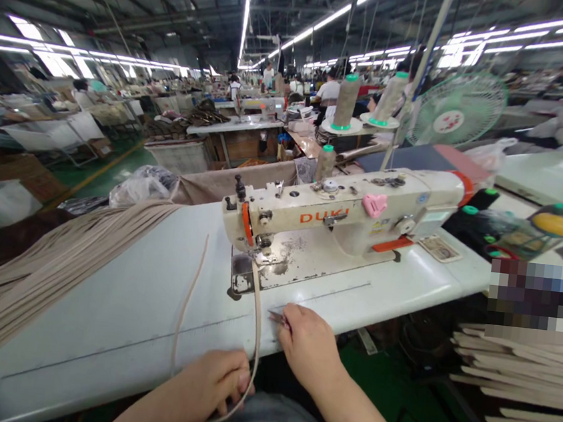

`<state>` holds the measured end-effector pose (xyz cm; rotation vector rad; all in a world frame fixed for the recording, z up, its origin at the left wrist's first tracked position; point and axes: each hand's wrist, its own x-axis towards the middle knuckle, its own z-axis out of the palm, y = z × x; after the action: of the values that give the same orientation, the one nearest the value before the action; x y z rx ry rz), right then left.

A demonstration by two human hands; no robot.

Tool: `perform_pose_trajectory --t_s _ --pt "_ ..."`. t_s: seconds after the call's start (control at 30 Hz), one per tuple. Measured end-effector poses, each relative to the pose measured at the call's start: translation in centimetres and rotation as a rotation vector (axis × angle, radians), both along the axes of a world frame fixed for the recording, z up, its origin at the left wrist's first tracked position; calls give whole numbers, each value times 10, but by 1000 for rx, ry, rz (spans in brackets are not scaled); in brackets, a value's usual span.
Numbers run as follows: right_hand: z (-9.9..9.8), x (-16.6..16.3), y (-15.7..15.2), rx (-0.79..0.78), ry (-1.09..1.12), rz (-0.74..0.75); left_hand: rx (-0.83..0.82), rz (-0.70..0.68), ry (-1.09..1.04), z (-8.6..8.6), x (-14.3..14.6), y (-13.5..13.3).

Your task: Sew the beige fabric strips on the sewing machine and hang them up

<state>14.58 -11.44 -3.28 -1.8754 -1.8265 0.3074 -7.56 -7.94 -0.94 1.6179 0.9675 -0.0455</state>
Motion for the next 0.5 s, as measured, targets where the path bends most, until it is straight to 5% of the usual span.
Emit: perform_pose_trajectory --t_s 0.1,0.23,0.37,0.5 --pt "1 -1 5 55 163 56 -224 -89 -166 11 4 -5" --pt "1 -2 16 130 211 202 -299 -201 -255 17 10 -7" --pt "-8 -2 33 167 144 352 -300 -179 -322 -15 6 -5" --pt "-17 -3 46 217 121 376 -130 -100 -90 -41 -12 0"
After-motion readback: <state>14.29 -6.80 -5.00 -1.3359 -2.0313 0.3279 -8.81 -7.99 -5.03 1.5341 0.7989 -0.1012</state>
